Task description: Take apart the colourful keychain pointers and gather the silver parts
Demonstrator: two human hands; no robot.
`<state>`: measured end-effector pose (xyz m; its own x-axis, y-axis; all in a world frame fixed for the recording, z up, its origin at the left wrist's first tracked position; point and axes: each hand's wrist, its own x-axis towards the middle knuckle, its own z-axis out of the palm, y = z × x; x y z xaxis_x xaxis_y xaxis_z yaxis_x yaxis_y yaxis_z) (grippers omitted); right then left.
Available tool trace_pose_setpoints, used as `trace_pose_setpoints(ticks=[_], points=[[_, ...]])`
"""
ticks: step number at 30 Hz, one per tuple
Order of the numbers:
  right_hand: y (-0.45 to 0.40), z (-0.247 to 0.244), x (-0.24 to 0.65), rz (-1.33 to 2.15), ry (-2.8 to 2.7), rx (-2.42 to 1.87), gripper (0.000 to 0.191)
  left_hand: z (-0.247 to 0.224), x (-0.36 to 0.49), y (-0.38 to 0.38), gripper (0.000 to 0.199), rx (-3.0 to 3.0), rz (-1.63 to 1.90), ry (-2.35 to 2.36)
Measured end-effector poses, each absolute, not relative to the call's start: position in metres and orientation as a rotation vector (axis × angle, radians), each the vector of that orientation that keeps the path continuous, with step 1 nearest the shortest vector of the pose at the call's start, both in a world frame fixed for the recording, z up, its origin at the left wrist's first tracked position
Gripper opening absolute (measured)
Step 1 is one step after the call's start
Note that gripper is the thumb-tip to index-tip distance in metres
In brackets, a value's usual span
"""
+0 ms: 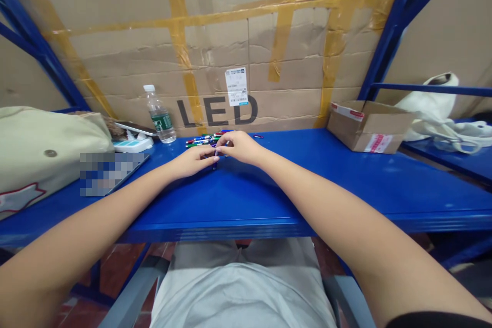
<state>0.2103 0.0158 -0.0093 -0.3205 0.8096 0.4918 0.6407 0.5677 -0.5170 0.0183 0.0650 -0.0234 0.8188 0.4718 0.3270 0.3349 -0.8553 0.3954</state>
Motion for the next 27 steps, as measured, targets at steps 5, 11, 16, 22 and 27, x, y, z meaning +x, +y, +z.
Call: trace_pose_setpoints(ticks=[5,11,16,22,27], points=[[0.01,-0.007,0.21,0.153,-2.182,-1.108,0.014,-0.025,0.017,0.068,0.025,2.707,0.629,0.577],[0.017,-0.008,0.219,0.065,-2.055,-1.179,0.023,-0.022,0.015,0.069,0.023,2.841,0.808,0.503],[0.027,-0.015,0.233,-0.083,-2.229,-1.316,0.02,-0.017,0.014,0.066,0.025,2.887,0.828,0.439],[0.041,-0.031,0.238,-0.071,-2.466,-1.318,0.023,-0.016,0.013,0.067,0.025,2.92,0.801,0.437],[0.045,-0.033,0.235,-0.043,-2.427,-1.346,0.017,-0.018,0.013,0.068,0.025,2.957,0.795,0.407]])
